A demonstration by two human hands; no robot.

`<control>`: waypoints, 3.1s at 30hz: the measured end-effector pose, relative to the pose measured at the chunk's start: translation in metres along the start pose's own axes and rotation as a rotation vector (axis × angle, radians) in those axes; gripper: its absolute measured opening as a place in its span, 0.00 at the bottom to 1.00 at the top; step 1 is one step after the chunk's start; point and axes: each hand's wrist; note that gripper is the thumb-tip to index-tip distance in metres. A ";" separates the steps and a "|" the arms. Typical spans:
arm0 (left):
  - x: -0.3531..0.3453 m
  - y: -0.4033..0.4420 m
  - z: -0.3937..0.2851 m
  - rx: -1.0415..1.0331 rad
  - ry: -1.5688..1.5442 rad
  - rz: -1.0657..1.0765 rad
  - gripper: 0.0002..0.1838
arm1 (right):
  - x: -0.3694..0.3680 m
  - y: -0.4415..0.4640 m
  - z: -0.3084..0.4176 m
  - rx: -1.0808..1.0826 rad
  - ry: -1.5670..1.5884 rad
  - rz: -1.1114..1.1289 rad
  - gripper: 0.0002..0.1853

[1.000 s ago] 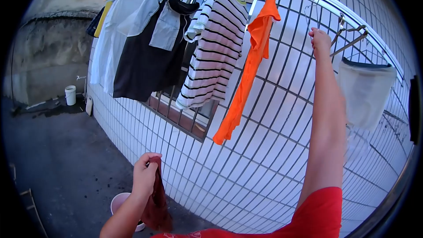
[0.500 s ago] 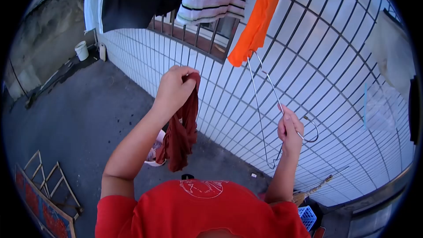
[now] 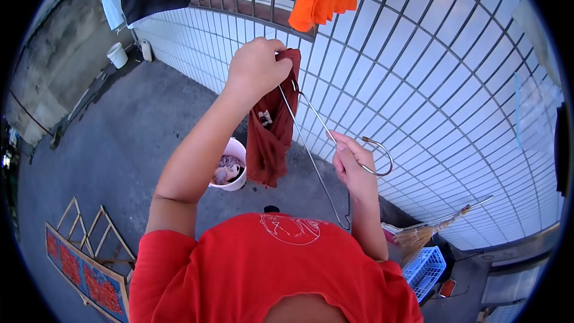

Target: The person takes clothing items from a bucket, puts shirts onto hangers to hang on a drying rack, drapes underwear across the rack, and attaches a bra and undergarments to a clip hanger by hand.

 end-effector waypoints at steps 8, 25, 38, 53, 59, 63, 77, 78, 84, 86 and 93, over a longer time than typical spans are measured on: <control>-0.023 -0.053 -0.020 -0.228 -0.048 0.144 0.19 | -0.042 0.043 -0.031 0.109 0.338 -0.085 0.17; 0.074 0.045 -0.014 -1.212 0.373 -0.127 0.23 | -0.006 0.058 -0.009 0.546 0.561 0.688 0.33; 0.167 0.055 0.048 -0.400 0.321 -0.178 0.19 | 0.023 0.044 -0.023 1.255 -0.872 -0.187 0.10; 0.155 0.014 0.078 -0.249 0.382 -0.411 0.25 | 0.024 0.090 0.060 1.298 -0.729 -0.205 0.07; 0.130 -0.011 0.072 -0.340 0.364 -0.463 0.22 | -0.012 0.091 0.090 1.396 -0.670 0.024 0.11; 0.131 -0.024 0.090 -0.050 0.243 -0.566 0.22 | 0.027 0.101 0.098 1.284 -0.374 -0.235 0.16; 0.143 -0.036 0.113 0.173 -0.580 -0.241 0.33 | 0.032 0.095 0.124 1.091 -0.881 -0.466 0.06; 0.134 -0.041 0.123 0.341 -0.742 -0.168 0.36 | 0.035 0.092 0.125 1.050 -0.919 -0.518 0.06; 0.104 -0.057 0.149 0.224 -0.598 0.230 0.30 | 0.068 0.065 0.152 1.178 -0.934 -0.616 0.05; 0.111 -0.059 0.142 0.189 -0.451 0.065 0.26 | 0.086 0.040 0.157 1.188 -0.973 -0.658 0.06; 0.066 -0.062 0.170 0.175 -0.419 0.117 0.11 | 0.124 0.034 0.139 0.980 -1.268 -0.700 0.06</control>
Point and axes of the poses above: each hand's wrist, its own y-axis towards the middle knuckle, its own x-axis out of the back of the hand, z = x × y, and after that the axes turned 1 degree about -x, right-handed
